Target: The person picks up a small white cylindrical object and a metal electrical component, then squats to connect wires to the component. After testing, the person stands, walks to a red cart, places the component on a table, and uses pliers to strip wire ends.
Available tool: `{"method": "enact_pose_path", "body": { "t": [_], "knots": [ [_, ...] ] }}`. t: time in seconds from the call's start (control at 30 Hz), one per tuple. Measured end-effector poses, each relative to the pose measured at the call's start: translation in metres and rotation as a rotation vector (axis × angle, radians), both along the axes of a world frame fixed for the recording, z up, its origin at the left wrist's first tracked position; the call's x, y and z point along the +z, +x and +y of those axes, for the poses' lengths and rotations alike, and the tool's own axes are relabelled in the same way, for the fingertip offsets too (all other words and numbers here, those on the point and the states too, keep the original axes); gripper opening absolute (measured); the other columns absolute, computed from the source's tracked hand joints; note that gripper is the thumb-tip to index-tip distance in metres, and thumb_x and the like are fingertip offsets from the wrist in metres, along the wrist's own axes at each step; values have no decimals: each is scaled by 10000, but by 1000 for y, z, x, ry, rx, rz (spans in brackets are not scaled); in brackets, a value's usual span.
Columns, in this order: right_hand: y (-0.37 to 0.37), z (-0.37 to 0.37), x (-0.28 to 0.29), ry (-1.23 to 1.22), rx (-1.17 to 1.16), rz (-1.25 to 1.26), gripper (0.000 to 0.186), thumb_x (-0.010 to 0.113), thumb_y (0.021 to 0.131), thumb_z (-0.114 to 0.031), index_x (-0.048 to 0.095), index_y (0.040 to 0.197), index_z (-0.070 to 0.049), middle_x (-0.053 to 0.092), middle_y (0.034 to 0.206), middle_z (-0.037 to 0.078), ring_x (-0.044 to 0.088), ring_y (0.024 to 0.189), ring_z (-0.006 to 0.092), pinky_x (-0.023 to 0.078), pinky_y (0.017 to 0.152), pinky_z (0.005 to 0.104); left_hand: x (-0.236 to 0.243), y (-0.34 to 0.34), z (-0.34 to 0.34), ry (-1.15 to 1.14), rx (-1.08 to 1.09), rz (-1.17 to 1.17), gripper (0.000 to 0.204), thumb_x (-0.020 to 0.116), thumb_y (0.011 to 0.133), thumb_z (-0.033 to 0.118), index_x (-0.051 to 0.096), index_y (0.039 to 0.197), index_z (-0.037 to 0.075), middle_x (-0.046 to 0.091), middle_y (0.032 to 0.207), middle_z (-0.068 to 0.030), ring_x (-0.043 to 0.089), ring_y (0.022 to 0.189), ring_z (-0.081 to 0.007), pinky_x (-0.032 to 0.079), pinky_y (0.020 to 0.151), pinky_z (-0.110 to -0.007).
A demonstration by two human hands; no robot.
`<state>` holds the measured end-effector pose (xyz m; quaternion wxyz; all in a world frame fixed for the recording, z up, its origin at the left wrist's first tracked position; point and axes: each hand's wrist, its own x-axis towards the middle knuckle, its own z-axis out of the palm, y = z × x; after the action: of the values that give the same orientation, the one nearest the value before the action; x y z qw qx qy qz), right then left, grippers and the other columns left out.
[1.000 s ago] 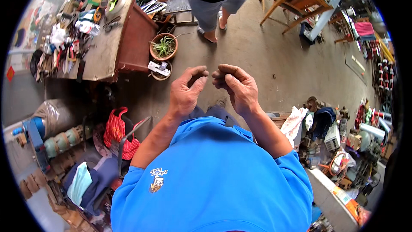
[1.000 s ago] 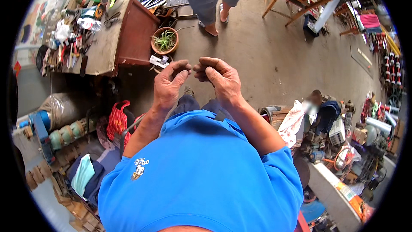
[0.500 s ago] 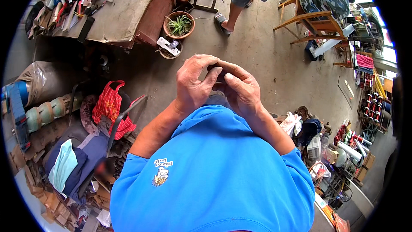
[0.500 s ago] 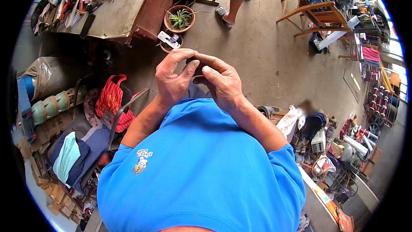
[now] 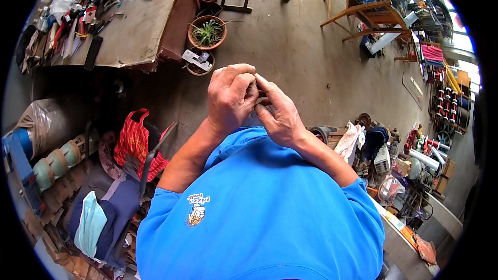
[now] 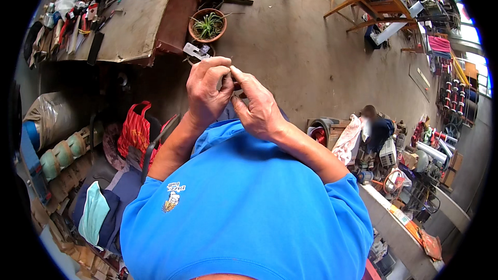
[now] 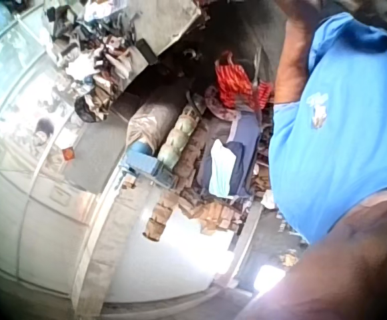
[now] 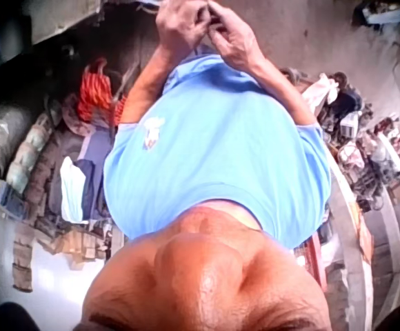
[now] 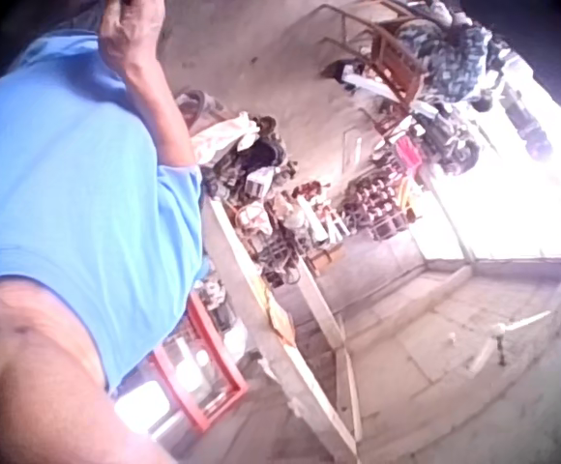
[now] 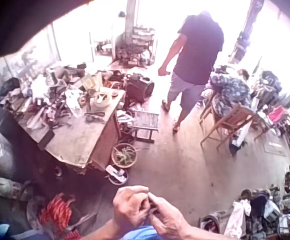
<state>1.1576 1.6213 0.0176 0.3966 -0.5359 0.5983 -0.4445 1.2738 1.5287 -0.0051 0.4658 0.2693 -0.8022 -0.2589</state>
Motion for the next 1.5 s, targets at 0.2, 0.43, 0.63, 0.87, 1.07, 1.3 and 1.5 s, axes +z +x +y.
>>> {"method": "enact_pose_path", "body": {
  "t": [0.2,0.43,0.63,0.87,1.07,1.3,1.5],
  "knots": [
    [-26,-6,-7,-44,13,70,526,525,771,66,423,1284,3,520,1152,197,569,1010,326,469,863,363,-9,-26,-2,323,-35,107,177,619,643,-62,503,742,29,598,882,-117,587,744,-270,479,660,-339],
    [-78,-26,-18,25,50,-252,537,515,799,58,409,1320,-19,545,1134,146,577,987,233,471,851,308,-9,-74,-17,765,-61,211,91,513,712,-83,514,761,-5,592,902,-90,555,746,-123,467,683,-247],
    [-151,-51,-19,215,63,-597,501,479,848,24,413,1340,-49,569,1146,85,551,985,137,450,876,272,-5,-140,-33,896,-15,251,71,506,738,-73,520,771,-11,580,926,-75,527,774,-83,455,711,-233],
    [-231,-73,-11,140,136,-517,554,468,816,36,367,1358,-17,491,1244,128,529,1063,166,452,881,284,1,-223,-57,251,92,-28,188,579,639,-95,490,762,16,554,910,-136,563,744,-230,475,662,-294],
    [-283,-95,-16,256,162,-685,623,493,781,-35,321,1379,-2,478,1263,132,512,1090,165,431,915,308,-6,-267,-95,-111,13,-163,238,615,573,-79,494,753,19,552,936,-139,553,745,-267,476,629,-341],
    [-338,-138,-22,251,74,-1047,639,535,809,-80,289,1390,22,439,1313,120,413,1221,198,313,1042,345,-18,-330,-160,-303,-185,-135,258,630,544,-36,529,779,-8,548,986,-118,570,799,-273,481,664,-354],
    [-390,-181,-5,203,-92,-993,627,545,816,-91,303,1384,21,442,1306,120,413,1219,198,313,1045,347,-23,-400,-224,-323,-407,5,230,646,588,25,529,784,-6,552,1007,-120,575,822,-257,488,690,-363]
  ]
}}
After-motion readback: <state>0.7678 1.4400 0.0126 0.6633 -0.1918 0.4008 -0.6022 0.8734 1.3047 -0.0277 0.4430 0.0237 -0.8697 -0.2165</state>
